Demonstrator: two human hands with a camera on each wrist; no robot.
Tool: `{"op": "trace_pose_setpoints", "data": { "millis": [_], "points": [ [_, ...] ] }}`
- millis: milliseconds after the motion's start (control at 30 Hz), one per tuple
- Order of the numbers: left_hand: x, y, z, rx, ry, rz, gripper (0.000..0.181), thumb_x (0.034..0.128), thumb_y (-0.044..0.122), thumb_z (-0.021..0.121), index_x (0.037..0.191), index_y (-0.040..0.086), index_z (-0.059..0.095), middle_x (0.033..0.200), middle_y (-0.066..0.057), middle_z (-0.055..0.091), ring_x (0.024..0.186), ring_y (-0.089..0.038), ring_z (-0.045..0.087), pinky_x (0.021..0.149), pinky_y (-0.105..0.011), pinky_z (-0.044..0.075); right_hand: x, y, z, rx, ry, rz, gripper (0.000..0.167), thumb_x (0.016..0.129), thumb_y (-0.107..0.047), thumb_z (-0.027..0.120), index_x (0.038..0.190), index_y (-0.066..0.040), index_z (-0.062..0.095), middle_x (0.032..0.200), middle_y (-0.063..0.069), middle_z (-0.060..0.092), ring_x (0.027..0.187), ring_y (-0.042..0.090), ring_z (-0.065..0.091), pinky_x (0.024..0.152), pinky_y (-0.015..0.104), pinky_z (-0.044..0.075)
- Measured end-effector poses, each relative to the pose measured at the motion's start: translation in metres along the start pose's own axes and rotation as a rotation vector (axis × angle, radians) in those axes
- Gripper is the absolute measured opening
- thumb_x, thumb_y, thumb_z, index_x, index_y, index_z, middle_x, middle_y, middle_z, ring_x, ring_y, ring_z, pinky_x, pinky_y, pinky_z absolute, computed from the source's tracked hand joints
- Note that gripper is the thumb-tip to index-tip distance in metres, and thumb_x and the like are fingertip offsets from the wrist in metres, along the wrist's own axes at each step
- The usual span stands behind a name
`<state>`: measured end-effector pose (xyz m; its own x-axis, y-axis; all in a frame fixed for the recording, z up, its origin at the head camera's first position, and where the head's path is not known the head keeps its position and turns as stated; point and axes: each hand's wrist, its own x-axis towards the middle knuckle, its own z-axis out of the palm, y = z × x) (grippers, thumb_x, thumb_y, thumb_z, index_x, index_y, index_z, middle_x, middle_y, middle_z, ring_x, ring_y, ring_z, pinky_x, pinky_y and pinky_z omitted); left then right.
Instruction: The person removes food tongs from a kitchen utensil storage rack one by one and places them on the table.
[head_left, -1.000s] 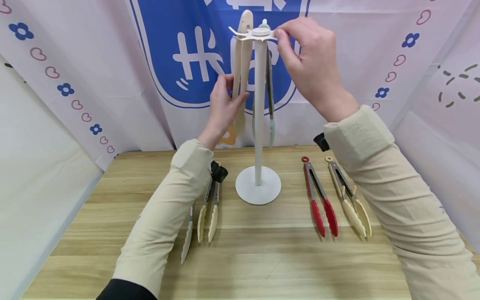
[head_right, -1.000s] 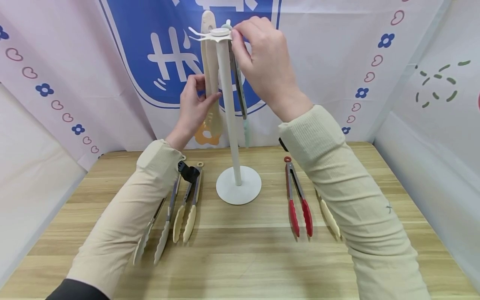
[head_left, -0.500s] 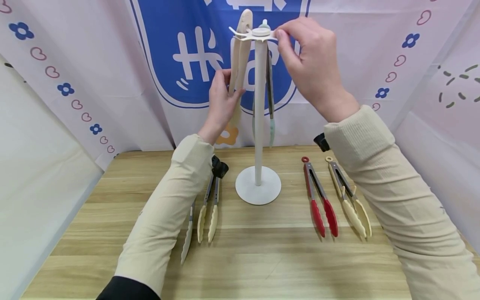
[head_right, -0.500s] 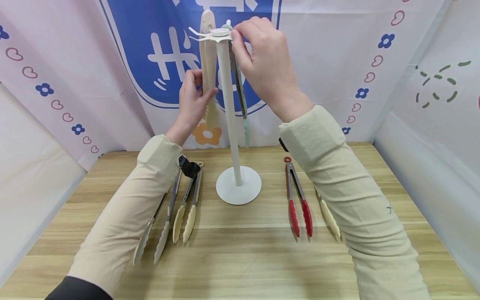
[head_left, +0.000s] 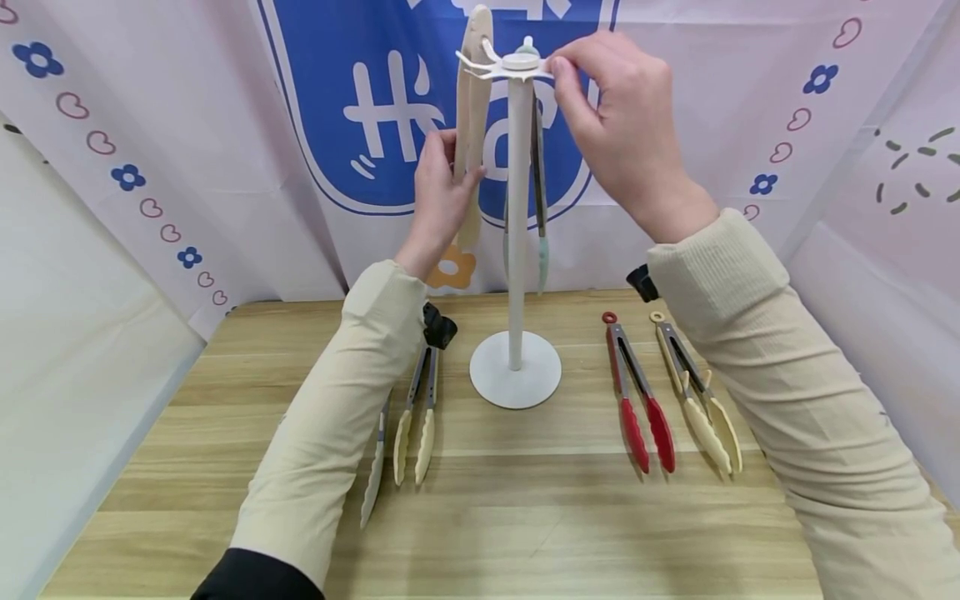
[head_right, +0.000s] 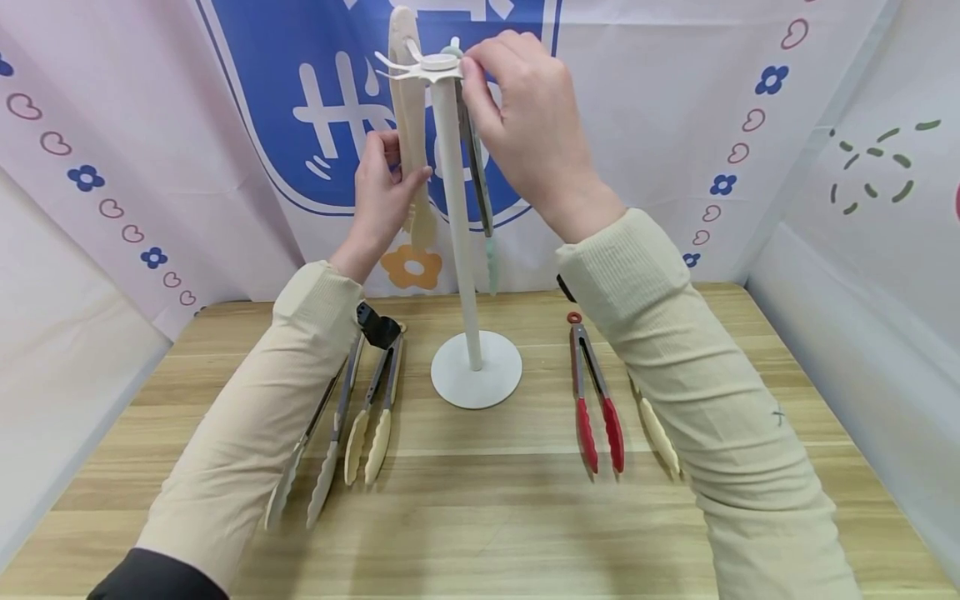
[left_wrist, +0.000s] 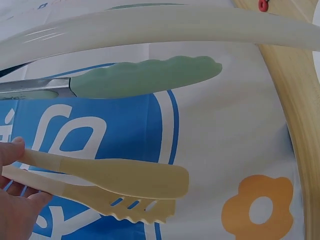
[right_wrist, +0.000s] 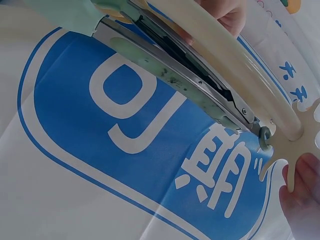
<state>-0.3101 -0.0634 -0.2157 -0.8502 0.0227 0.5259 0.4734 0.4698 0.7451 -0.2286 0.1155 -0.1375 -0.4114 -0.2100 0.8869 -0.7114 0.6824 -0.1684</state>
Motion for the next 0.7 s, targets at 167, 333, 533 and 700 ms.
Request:
{"op": "trace_pose_setpoints", "data": {
  "millis": [167, 333, 533, 700],
  "points": [
    [0.000, 0.000, -0.002, 0.002, -0.003, -0.009, 0.042, 0.0873, 0.010, 0.060, 0.123, 0.003, 0.038, 0.122, -0.009, 0.048, 0.115, -0.014, 0.047, 0.095, -0.021, 0.040, 0.000, 0.002, 0.001, -0.001, 0.005, -0.012, 0.031, 0.095, -0.018, 0.045, 0.098, 0.005, 0.066, 0.093, 0.015, 0.065, 0.089, 0.023, 0.056, 0.080, 0.026, 0.045],
    [-0.002, -0.002, -0.007, 0.011, -0.007, -0.021, 0.043, 0.0870, 0.012, 0.061, 0.122, 0.003, 0.039, 0.120, -0.010, 0.049, 0.112, -0.015, 0.049, 0.094, -0.019, 0.040, 0.000, 0.003, 0.002, -0.009, 0.010, -0.036, 0.031, 0.095, -0.017, 0.045, 0.098, 0.006, 0.066, 0.093, 0.016, 0.065, 0.089, 0.024, 0.056, 0.080, 0.026, 0.046],
    [-0.010, -0.009, -0.015, 0.046, -0.016, -0.023, 0.041, 0.0862, 0.012, 0.062, 0.119, 0.001, 0.041, 0.117, -0.011, 0.051, 0.106, -0.016, 0.052, 0.090, -0.020, 0.043, 0.000, 0.001, 0.001, 0.009, 0.008, -0.011, 0.031, 0.095, -0.017, 0.044, 0.097, 0.005, 0.066, 0.093, 0.015, 0.065, 0.088, 0.023, 0.056, 0.080, 0.028, 0.045],
    [-0.019, -0.017, -0.022, 0.053, -0.013, -0.024, 0.041, 0.0850, 0.012, 0.064, 0.118, 0.000, 0.042, 0.114, -0.012, 0.053, 0.102, -0.018, 0.054, 0.086, -0.024, 0.047, 0.000, 0.000, 0.001, 0.017, 0.012, -0.004, 0.031, 0.095, -0.017, 0.044, 0.096, 0.004, 0.067, 0.092, 0.014, 0.066, 0.088, 0.022, 0.056, 0.079, 0.027, 0.045]
  ]
}}
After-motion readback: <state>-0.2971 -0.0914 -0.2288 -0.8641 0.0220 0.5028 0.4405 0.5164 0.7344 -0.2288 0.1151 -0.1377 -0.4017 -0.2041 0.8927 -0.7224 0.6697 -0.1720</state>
